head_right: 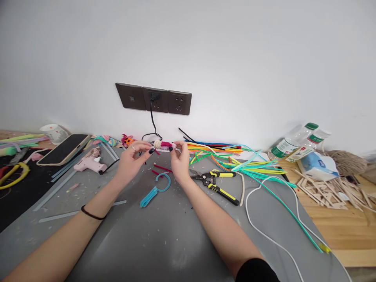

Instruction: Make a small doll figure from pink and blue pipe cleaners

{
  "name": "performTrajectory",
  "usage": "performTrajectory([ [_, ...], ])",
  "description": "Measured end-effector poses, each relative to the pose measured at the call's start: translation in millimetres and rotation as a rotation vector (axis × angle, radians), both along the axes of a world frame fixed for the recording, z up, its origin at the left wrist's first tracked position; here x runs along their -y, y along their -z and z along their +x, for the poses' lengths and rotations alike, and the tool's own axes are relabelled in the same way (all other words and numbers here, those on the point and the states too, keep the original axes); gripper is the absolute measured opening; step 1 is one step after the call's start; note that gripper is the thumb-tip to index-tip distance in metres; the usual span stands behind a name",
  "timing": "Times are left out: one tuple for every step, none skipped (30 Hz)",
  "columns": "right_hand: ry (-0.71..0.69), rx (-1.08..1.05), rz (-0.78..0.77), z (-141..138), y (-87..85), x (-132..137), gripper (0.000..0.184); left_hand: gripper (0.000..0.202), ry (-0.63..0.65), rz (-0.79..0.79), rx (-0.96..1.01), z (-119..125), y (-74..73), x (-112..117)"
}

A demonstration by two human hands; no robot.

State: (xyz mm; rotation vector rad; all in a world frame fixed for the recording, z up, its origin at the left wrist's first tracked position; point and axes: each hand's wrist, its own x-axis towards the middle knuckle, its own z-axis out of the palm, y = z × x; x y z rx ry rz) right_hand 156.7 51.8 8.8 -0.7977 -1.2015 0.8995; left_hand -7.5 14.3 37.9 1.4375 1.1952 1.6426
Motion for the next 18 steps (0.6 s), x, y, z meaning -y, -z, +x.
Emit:
performTrajectory([
  [-0.007, 0.014, 0.004, 0.0, 0.1, 0.2, 0.021, 0.027, -0.001, 0.033, 0.028, 0.2, -2.3, 0.4],
  [-0.013, 0.028, 0.009, 0.0, 0.3, 0.4, 0.02, 0.031, 0.012, 0.045, 0.055, 0.2, -4.3, 0.7],
  [-0.019, 0.043, 0.016, 0.0, 0.5, 0.6, 0.02, 0.034, 0.036, 0.038, 0.088, 0.2, -5.9, 1.0],
  [-0.023, 0.055, 0.023, 0.0, 0.8, 0.9, 0.019, 0.037, 0.062, 0.018, 0.13, 0.2, -7.0, 1.2],
  [-0.026, 0.065, 0.029, 0.0, 1.1, 1.2, 0.018, 0.039, 0.087, -0.007, 0.174, 0.2, -7.6, 1.4],
  [-0.028, 0.073, 0.035, 0.0, 1.4, 1.4, 0.018, 0.041, 0.104, -0.033, 0.215, 0.2, -7.6, 1.4],
  [-0.029, 0.079, 0.039, 0.1, 1.7, 1.6, 0.017, 0.044, 0.11, -0.053, 0.247, 0.3, -7.3, 1.3],
  [-0.03, 0.084, 0.041, 0.3, 2.0, 1.7, 0.017, 0.045, 0.105, -0.066, 0.268, 0.3, -6.8, 1.2],
  [-0.031, 0.088, 0.043, 0.4, 2.2, 1.7, 0.017, 0.047, 0.094, -0.074, 0.278, 0.2, -6.1, 1.0],
  [-0.033, 0.09, 0.043, 0.6, 2.4, 1.7, 0.017, 0.048, 0.077, -0.078, 0.282, 0.0, -5.5, 0.7],
  [-0.034, 0.091, 0.042, 0.8, 2.6, 1.6, 0.017, 0.048, 0.058, -0.079, 0.281, -0.3, -5.1, 0.5],
  [-0.035, 0.09, 0.042, 0.9, 2.7, 1.5, 0.017, 0.048, 0.041, -0.079, 0.279, -0.6, -4.8, 0.3],
  [-0.035, 0.089, 0.042, 1.1, 2.7, 1.3, 0.016, 0.048, 0.028, -0.079, 0.273, -1.0, -4.8, 0.1],
  [-0.035, 0.088, 0.041, 1.2, 2.8, 1.1, 0.016, 0.048, 0.017, -0.083, 0.264, -1.3, -5.1, 0.1],
  [-0.035, 0.088, 0.039, 1.2, 2.8, 0.8, 0.016, 0.048, 0.01, -0.094, 0.249, -1.5, -5.6, 0.2],
  [-0.033, 0.087, 0.036, 1.3, 2.9, 0.4, 0.016, 0.049, 0.009, -0.112, 0.23, -1.5, -6.3, 0.3],
  [-0.03, 0.085, 0.034, 1.2, 3.0, -0.1, 0.017, 0.05, 0.013, -0.137, 0.208, -1.5, -6.9, 0.6],
  [-0.026, 0.08, 0.032, 1.2, 3.1, -0.6, 0.017, 0.051, 0.021, -0.164, 0.189, -1.4, -7.4, 0.9],
])
